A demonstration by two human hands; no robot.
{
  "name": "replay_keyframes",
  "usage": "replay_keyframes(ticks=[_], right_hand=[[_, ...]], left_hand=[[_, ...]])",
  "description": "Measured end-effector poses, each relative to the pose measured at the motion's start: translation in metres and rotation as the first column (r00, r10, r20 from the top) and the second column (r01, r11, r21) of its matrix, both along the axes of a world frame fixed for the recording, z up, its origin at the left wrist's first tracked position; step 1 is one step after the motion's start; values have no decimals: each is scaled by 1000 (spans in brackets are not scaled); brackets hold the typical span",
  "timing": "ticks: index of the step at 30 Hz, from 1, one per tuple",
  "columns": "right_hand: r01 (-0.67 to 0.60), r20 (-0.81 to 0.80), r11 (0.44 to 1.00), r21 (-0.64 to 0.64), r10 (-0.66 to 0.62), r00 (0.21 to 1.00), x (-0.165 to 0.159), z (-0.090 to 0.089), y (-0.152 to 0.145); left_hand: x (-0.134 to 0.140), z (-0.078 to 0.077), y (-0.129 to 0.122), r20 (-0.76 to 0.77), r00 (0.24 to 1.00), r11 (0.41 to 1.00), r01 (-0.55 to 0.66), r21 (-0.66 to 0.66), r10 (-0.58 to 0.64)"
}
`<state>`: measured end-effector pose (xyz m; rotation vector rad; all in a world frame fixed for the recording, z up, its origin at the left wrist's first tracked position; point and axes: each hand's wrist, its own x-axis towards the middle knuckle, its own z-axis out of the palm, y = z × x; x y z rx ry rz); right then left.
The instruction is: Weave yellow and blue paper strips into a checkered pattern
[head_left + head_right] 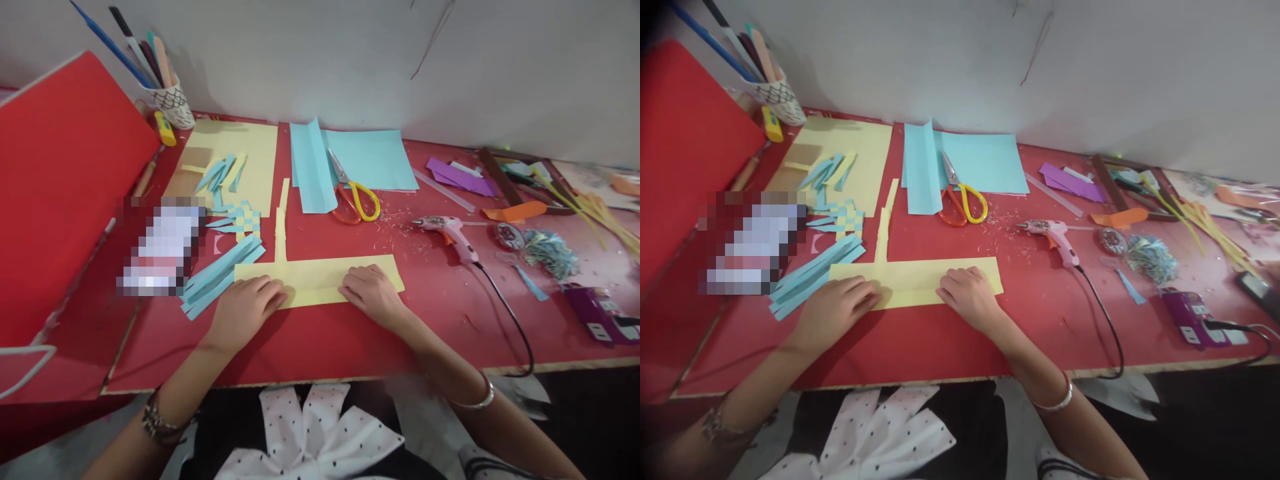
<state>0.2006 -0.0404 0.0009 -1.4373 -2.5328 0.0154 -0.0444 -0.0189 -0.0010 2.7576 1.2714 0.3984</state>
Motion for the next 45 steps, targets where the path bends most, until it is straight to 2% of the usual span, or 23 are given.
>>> replay_keyframes(ticks=[9, 14, 18, 23, 26, 31, 32, 34, 36, 40, 45], right_hand=[[89, -51, 995, 34, -88, 995, 4, 1, -7], [128, -100, 992, 3, -127, 987, 23, 0, -11], [147, -129, 989, -2, -146, 981, 41, -1, -15], [200, -139, 980, -13, -200, 970, 51, 0, -18], [245, -134, 969, -41, -249, 959, 49, 0, -19], [282, -105, 955, -88, -290, 951, 46, 1, -19], [285, -104, 954, -94, -294, 950, 46, 1, -19], [291, -104, 952, -99, -301, 948, 46, 0, -19], [294, -104, 951, -94, -303, 947, 46, 0, -19], [299, -115, 951, -81, -307, 945, 46, -1, -20], [327, -136, 943, -62, -333, 933, 45, -2, -21]], left_hand=[[-6, -1, -1, -11, 995, 994, -102, -28, 101], [-8, 0, -2, -31, 981, 980, -194, -47, 193], [-8, -1, -3, -18, 977, 975, -212, -65, 211], [-8, -2, -2, -22, 980, 979, -201, -42, 200], [-9, 3, -2, -65, 983, 985, -171, -17, 169], [8, 17, -10, -156, 971, 978, -160, 133, 180], [16, 17, -13, -154, 979, 987, -114, 115, 131], [34, 14, -19, -71, 995, 996, 76, 52, -73], [49, 7, -24, -15, 968, 967, 251, -41, -252], [59, -3, -28, 13, 960, 953, 280, -118, -281], [46, 0, -27, 9, 960, 946, 277, -166, -280]])
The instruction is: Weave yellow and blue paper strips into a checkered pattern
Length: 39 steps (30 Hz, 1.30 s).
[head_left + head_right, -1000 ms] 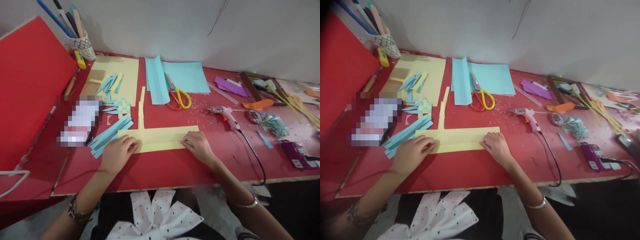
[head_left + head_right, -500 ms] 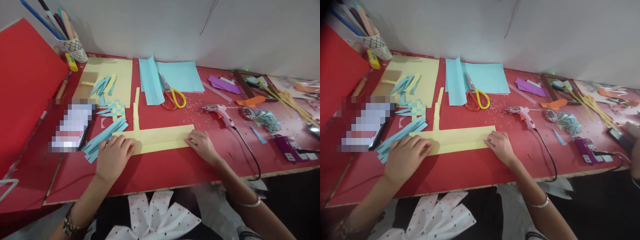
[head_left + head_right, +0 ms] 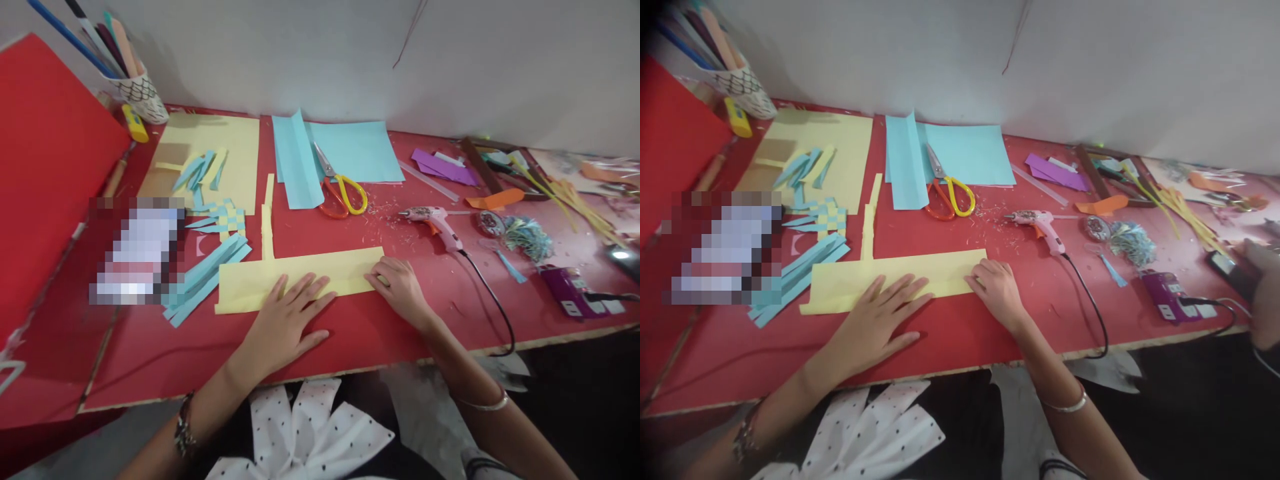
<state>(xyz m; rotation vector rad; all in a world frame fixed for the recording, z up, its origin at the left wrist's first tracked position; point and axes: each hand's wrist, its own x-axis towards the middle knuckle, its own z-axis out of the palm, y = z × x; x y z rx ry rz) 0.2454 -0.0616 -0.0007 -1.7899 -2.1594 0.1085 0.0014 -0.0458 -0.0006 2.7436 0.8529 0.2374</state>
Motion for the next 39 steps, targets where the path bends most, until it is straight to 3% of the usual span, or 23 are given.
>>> replay_keyframes(ticks=[9, 15, 21, 25, 28, 29, 31, 33, 34, 39], right_hand=[[53, 2, 999, 6, -53, 999, -2, -1, -3], [51, 10, 999, 1, -51, 999, -1, -2, -3], [79, 135, 997, 16, -81, 987, -6, 3, -5], [184, 309, 980, 73, -197, 930, -27, 13, -11], [220, 314, 965, 140, -254, 915, -61, 17, -18], [191, 294, 974, 120, -218, 931, -76, 16, -21], [30, 238, 1000, -4, -28, 971, -107, 14, -28], [-235, 160, 962, -137, 255, 953, -133, 11, -35], [-313, 120, 934, -171, 335, 935, -143, 10, -37], [-287, 79, 929, -234, 312, 947, -142, 7, -44]], left_hand=[[-43, -9, -2, -42, 997, 995, -65, 77, 69], [-79, -11, -15, -63, 982, 977, -167, 136, 177], [-90, -10, -22, -34, 970, 947, -225, 230, 239], [-90, -11, -23, -63, 958, 947, -264, 183, 280], [-90, -11, -23, -96, 958, 954, -252, 162, 270], [-90, -11, -23, -101, 959, 956, -247, 159, 265], [-91, -11, -23, -95, 961, 956, -242, 165, 259], [-91, -11, -23, -83, 966, 957, -229, 180, 247], [-91, -12, -23, -76, 968, 956, -219, 193, 237], [-91, -12, -23, -56, 971, 947, -211, 242, 231]])
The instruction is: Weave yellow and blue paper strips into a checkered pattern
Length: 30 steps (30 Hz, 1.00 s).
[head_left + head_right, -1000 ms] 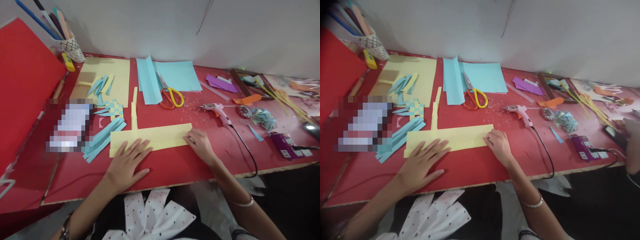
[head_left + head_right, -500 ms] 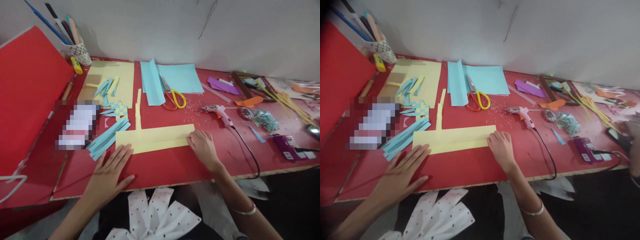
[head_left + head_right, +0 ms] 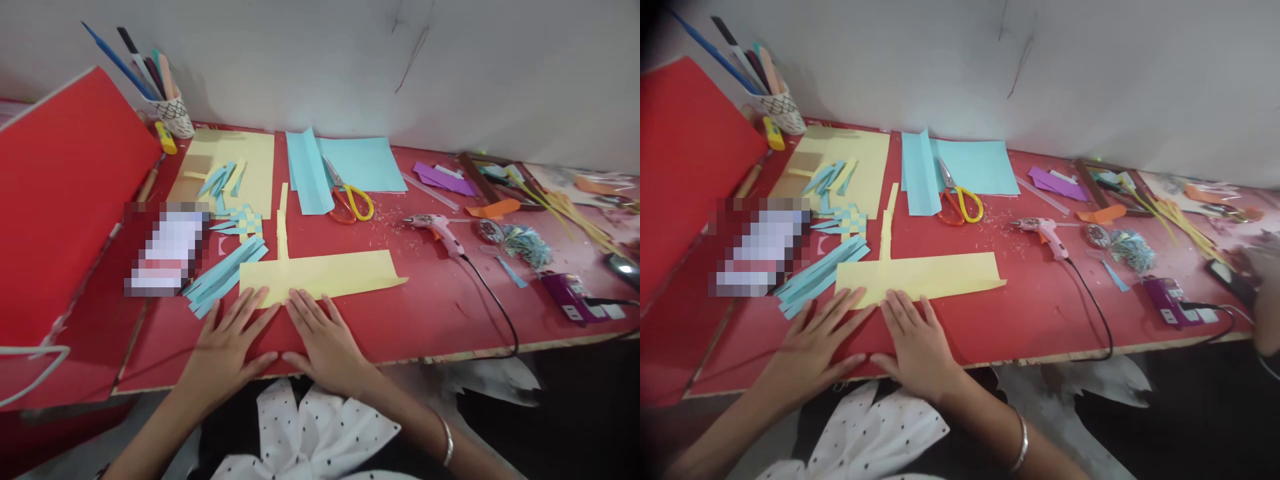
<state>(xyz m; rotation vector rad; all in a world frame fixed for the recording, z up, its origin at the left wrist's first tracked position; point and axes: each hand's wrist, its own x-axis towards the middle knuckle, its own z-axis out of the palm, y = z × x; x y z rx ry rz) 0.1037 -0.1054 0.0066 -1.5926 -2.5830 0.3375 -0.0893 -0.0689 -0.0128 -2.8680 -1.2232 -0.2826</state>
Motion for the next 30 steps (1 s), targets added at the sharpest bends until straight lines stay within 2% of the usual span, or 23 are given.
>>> replay_keyframes(ticks=[5, 9, 14, 17, 20, 22, 23, 27, 30], right_hand=[[114, 64, 993, -11, -113, 991, 43, 1, -4], [215, 126, 976, 46, -219, 968, 82, -3, -10], [375, 179, 920, 113, -390, 903, 130, -6, -14], [445, 192, 890, 100, -456, 869, 145, -3, -13], [496, 164, 859, 127, -512, 843, 143, 3, -9], [512, 121, 840, 180, -535, 836, 132, 6, -4], [500, 100, 842, 203, -525, 845, 125, 8, -1], [352, 80, 904, 242, -380, 922, 92, 11, 13], [211, 41, 967, 141, -219, 975, 70, 11, 24]], left_hand=[[0, 1, 0, -17, 1000, 999, -20, -43, 19], [0, 2, 0, -19, 1000, 999, -23, -29, 23], [0, 3, -1, -15, 1000, 1000, -6, -9, 5], [1, 5, 3, 17, 1000, 1000, -2, 6, 2], [8, 7, 12, 51, 997, 998, -55, 6, 55], [18, 9, 19, 58, 991, 993, -117, -18, 118], [25, 11, 22, 58, 992, 993, -111, -46, 114], [49, 18, 27, 93, 993, 983, -57, -173, 74], [57, 20, 25, 139, 990, 973, 5, -232, 28]])
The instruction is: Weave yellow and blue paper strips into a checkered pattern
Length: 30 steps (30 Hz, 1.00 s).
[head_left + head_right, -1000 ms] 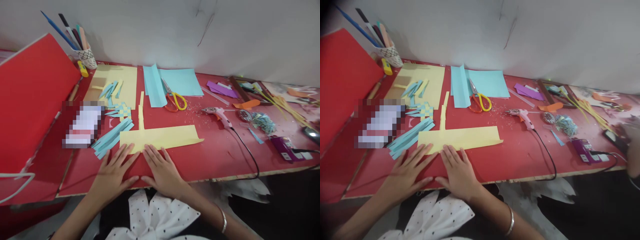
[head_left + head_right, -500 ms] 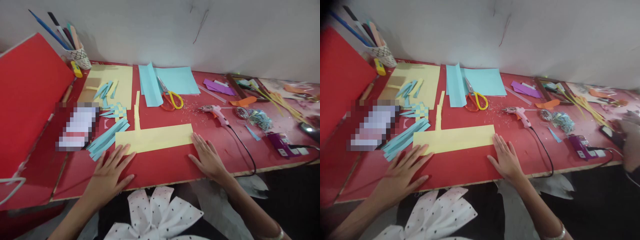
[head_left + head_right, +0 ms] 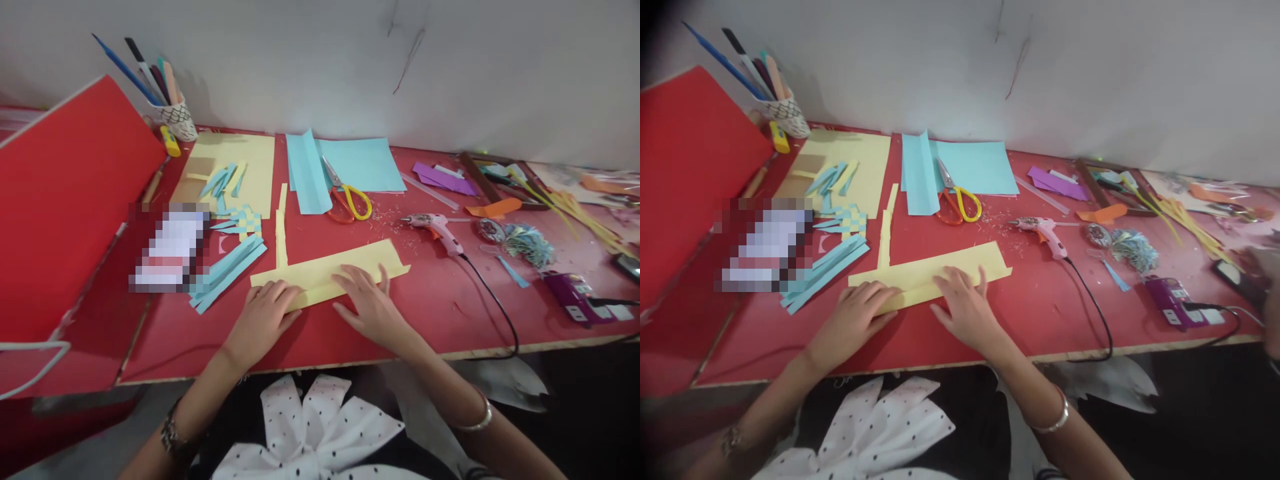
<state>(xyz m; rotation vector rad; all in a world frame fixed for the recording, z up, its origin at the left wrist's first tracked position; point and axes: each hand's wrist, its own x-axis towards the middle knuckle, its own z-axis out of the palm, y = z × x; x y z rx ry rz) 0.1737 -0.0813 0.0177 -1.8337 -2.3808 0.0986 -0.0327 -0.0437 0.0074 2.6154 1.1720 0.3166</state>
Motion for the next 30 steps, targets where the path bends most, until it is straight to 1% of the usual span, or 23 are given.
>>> replay_keyframes(ticks=[3, 6, 8, 10, 13, 16, 21, 23, 26, 30], right_hand=[[-104, -76, 992, -77, 98, 992, -14, 1, 10], [-174, -149, 974, -142, 153, 977, -22, 4, 19], [-180, -156, 968, -176, 154, 976, -25, 5, 24], [-156, -98, 969, -192, 139, 985, -28, 4, 27], [-151, 2, 974, -170, 153, 988, -31, -1, 30], [-178, 21, 976, -122, 182, 983, -31, -6, 30], [-180, 41, 983, -40, 182, 983, -29, -11, 29], [-170, 56, 985, -25, 171, 984, -30, -12, 29], [-159, 82, 987, -26, 161, 984, -32, -11, 29], [-154, 96, 987, -45, 157, 983, -33, -9, 29]], left_hand=[[-6, -3, -2, 41, 998, 998, -51, -24, 52], [-17, -10, -3, 89, 991, 995, -101, -29, 103], [-22, -13, -3, 126, 987, 995, -100, -18, 101], [-24, -15, -3, 148, 984, 994, -106, 12, 103], [-24, -15, -2, 138, 984, 990, -125, 64, 116], [-23, -14, -3, 120, 984, 984, -145, 99, 133], [-22, -14, -5, 119, 976, 973, -196, 121, 182], [-22, -14, -7, 117, 970, 967, -228, 110, 215], [-22, -13, -9, 104, 959, 961, -271, 55, 265], [-20, -11, -10, 80, 953, 956, -293, 15, 291]])
